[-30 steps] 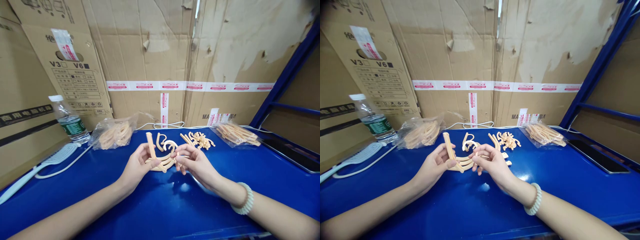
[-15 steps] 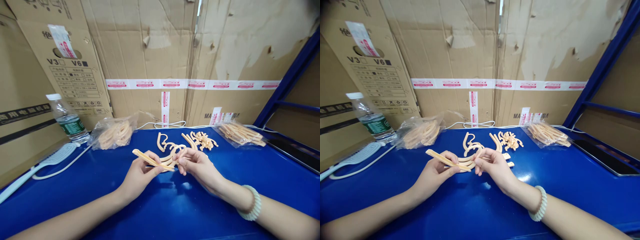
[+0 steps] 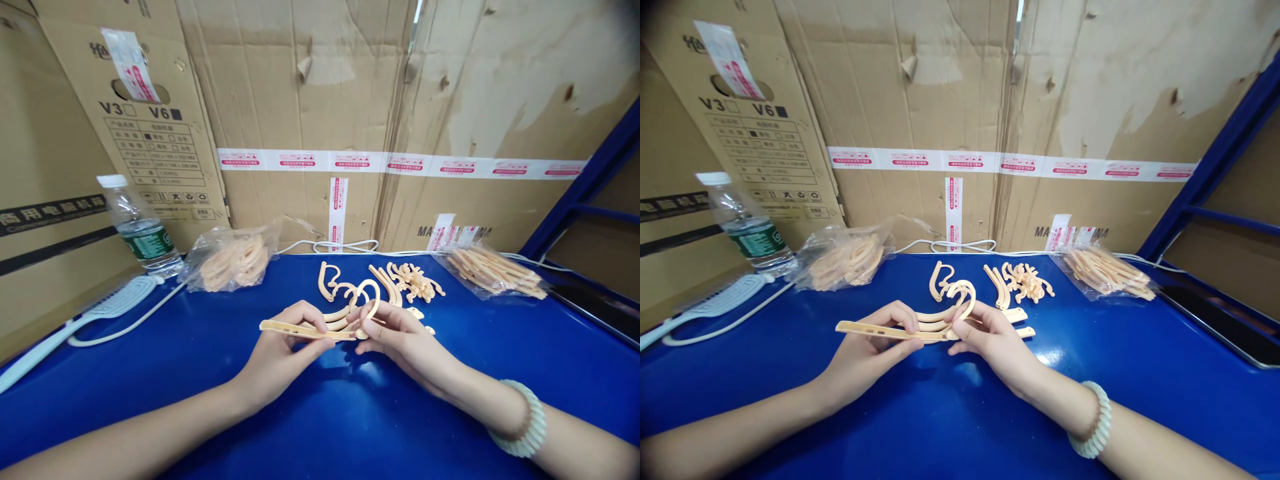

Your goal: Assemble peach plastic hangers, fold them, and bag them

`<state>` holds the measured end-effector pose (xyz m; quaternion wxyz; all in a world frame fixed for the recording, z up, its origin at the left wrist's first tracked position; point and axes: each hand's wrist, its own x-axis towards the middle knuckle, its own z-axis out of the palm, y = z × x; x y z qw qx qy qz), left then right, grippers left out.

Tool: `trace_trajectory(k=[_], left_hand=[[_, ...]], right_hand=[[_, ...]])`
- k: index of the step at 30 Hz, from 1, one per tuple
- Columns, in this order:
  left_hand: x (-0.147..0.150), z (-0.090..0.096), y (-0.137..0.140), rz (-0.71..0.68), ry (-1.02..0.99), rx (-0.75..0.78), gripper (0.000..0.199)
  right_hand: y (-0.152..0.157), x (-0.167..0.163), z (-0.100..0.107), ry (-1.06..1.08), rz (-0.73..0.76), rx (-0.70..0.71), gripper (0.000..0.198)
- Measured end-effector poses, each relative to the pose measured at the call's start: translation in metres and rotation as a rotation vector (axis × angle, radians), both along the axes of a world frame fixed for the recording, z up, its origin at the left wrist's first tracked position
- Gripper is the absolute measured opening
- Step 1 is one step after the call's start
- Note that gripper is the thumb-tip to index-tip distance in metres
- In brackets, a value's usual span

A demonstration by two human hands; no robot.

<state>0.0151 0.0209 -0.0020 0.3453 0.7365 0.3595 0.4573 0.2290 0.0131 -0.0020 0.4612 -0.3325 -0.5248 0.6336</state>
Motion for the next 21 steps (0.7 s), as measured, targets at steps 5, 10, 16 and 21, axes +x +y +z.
trace_trajectory(k=[5,10,16,21], left_hand=[[-0.0021,0.0012,-0.0009,-0.035,0.045,0.116,0.011],[-0.0004,-0.001,-0.0005,-0.041,0.058,0.169,0.011],[0.0002,-0.0039,-0.0012,-0.078,0.051,0.181,0.011],[0.0006,-0.004,-0.0006,-0.11,0.078,0.171,0.011]], right_hand=[[-0.0012,-0.0007,0.0015,0.001,0.088,-0.056,0.029],[0.0001,-0.0002,-0.0004,-0.011,0.096,-0.064,0.031],[-0.0009,-0.0014,0.0,-0.055,0.068,0.014,0.031],[-0.0005,-0.0018,0.0015,-0.126,-0.003,0.085,0.031]])
